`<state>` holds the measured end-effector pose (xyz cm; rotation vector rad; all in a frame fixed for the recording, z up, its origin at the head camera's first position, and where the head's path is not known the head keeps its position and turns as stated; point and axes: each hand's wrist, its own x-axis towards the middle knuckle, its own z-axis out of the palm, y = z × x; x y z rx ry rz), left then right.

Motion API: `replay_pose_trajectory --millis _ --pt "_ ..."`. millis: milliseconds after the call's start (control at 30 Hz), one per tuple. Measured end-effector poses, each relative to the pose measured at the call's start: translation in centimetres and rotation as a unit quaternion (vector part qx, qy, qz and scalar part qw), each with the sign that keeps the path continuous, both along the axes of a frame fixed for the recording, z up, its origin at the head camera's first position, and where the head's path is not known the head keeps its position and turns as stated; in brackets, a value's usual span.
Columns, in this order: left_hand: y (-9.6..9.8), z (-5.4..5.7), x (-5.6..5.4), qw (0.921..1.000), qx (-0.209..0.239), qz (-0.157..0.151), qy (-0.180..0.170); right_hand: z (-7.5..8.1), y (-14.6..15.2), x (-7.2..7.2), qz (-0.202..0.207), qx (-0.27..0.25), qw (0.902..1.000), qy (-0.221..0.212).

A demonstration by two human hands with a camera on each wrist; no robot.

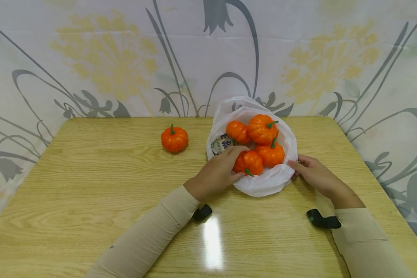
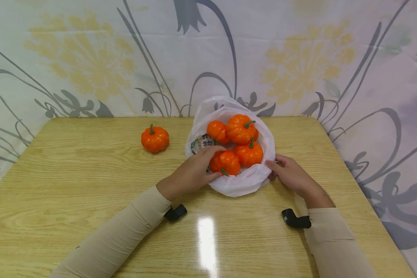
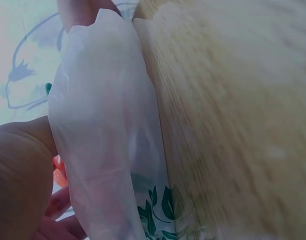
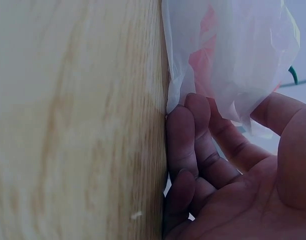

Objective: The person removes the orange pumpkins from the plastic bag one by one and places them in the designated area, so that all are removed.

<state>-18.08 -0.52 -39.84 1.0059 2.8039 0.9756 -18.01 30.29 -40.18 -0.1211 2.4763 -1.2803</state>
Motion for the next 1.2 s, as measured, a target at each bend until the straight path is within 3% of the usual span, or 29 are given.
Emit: replay_pose_trajectory --millis 767,1200 --pt "-0.3 0.7 -0.1 0.9983 0.031 0.011 0.047 0.2 0.0 0.1 0.002 0.012 0.9999 0.005" --pt "-1.5 1.9 -0.4 0.9936 0.063 0.040 0.085 0.1 0.0 0.3 0.005 0.003 0.9999 0.012"
